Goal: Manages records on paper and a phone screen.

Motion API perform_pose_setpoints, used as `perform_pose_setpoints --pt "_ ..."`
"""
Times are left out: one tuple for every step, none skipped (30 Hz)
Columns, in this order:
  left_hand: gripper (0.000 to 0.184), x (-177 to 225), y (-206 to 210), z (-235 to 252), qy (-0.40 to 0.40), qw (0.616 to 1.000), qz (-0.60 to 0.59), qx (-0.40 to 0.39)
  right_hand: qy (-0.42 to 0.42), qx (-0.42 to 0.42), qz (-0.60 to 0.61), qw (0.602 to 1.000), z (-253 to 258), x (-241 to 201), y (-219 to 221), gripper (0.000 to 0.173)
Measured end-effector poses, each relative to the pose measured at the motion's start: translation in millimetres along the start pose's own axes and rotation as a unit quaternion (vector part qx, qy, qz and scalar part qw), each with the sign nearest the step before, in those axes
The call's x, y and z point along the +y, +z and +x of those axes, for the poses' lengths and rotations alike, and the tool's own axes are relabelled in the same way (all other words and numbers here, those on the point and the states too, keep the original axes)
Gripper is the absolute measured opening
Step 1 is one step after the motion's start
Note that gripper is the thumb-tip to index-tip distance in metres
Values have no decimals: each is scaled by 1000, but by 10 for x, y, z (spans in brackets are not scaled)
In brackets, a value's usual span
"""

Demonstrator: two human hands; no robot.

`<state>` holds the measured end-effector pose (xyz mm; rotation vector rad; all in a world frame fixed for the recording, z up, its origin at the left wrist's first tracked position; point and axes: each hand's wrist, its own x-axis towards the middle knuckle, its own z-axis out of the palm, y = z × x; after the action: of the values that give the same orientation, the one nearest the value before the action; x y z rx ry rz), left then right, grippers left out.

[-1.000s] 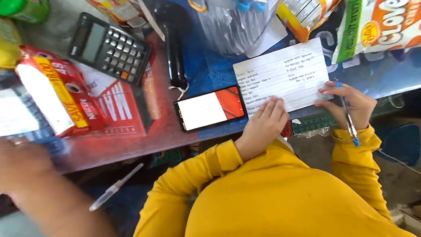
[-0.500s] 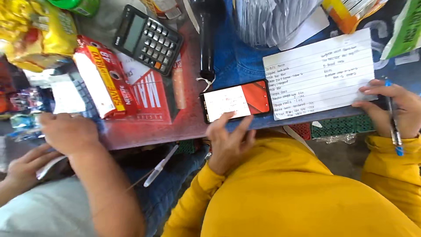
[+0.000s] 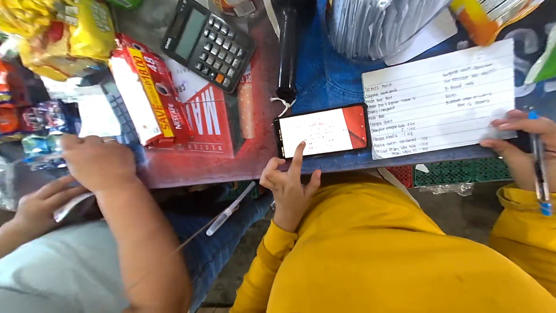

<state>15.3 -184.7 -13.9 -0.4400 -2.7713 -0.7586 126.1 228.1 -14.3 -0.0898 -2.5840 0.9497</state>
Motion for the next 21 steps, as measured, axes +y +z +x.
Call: perform_pose_setpoints --pt "52 1 5 -5 1 1000 1 1 2 -5 0 1000 2 -1 -9 36" --pt "52 3 10 -6 3 1000 3 3 3 -10 0 1000 3 2 -19 37" --pt "51 8 11 -4 2 1000 5 3 4 -17 0 1000 2 2 -31 39" --pt "51 19 6 3 0 1000 5 0 3 -26 0 1000 0 10 -45 41" --pt "51 36 -2 16 0 1000 4 -5 2 -32 1 999 -1 25 -56 42" --pt "53 55 -8 30 0 1000 3 -10 -1 -33 4 999 -3 40 -60 43" --pt "53 73 -6 41 1 1000 2 -15 -3 -33 6 999 -5 50 -60 42" --pt "54 88 2 51 3 1000 1 -19 -2 -32 7 999 -6 56 -61 41" --pt "54 100 13 60 3 1000 3 -20 -2 -31 7 999 -7 59 -63 41" --pt "54 107 21 66 2 1000 5 -23 -1 -32 8 999 -9 69 -64 40" --pt "54 111 25 70 1 1000 7 -24 0 -31 11 999 -12 75 -59 40" --pt "54 112 28 69 -2 1000 6 -24 1 -29 14 999 -13 79 -53 39" --pt "54 111 31 64 -4 1000 1 -20 2 -26 15 1000 -13 78 -50 39" --pt "54 108 30 52 -8 1000 -5 -13 6 -25 15 1000 -16 82 -52 39" --pt "54 99 26 36 -14 1000 -12 -4 10 -25 11 1000 -19 85 -57 39" --pt "54 85 23 16 -19 1000 -16 6 11 -28 9 1000 -19 90 -63 40" --pt "55 69 19 -4 -20 1000 -17 17 9 -30 10 999 -14 94 -68 40" --pt "54 54 17 -24 -21 999 -16 25 4 -31 13 999 -7 98 -69 39" --pt "53 38 17 -41 -21 999 -15 30 -1 -30 17 999 -2 104 -65 39" --pt "53 32 15 -55 -23 999 -9 31 -3 -28 19 999 -1 109 -60 39" --pt "56 31 11 -62 -27 999 -2 25 -3 -27 19 999 -3 116 -59 38"
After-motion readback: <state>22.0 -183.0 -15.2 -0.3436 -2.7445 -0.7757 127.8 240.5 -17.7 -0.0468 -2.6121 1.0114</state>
